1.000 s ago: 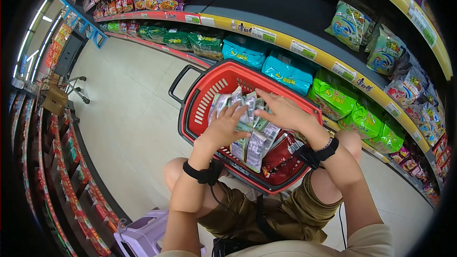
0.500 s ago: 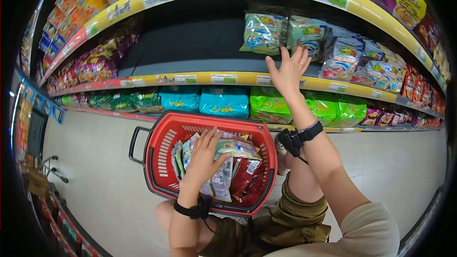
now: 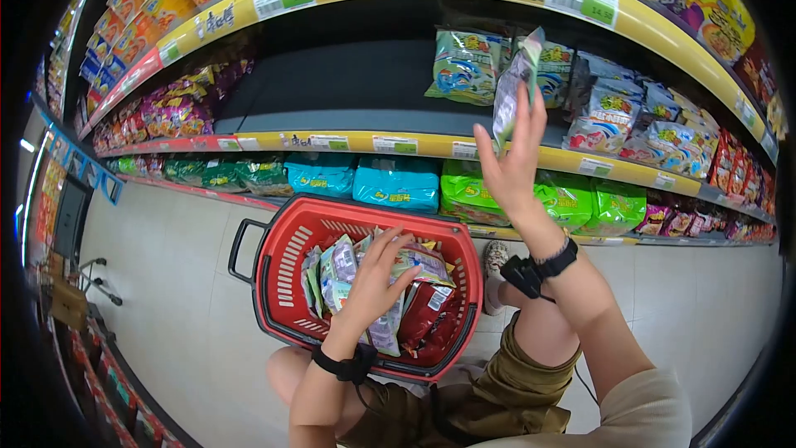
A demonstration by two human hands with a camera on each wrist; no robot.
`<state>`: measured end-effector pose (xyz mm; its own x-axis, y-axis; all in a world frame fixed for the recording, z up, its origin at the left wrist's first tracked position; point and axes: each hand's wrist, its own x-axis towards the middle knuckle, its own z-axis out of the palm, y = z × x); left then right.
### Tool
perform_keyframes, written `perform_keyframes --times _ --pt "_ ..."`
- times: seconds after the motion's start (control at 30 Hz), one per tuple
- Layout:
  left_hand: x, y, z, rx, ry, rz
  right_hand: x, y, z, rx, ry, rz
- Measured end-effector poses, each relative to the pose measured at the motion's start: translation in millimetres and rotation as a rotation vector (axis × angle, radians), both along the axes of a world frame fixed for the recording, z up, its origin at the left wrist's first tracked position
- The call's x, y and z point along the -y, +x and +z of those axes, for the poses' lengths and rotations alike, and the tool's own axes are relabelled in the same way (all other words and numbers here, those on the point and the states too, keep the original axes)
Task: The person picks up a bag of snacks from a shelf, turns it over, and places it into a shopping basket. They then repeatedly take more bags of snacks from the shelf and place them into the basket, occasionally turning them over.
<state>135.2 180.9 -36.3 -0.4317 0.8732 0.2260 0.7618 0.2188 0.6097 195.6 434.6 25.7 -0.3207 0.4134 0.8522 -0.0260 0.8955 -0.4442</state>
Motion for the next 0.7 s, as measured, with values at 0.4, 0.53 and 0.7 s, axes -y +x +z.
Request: perform_keyframes --times 0.4,0.53,0.7 --pt "13 -21 23 1.18 0.849 0.393 99 -4 -13 0.152 -1.124 1.165" --pt "26 -33 36 1.188 0.884 0.391 91 -6 -15 0.442 -1.225 1.066" --pt "29 -36 34 1.129 0.889 0.386 92 -8 -22 0.363 -1.158 1.085"
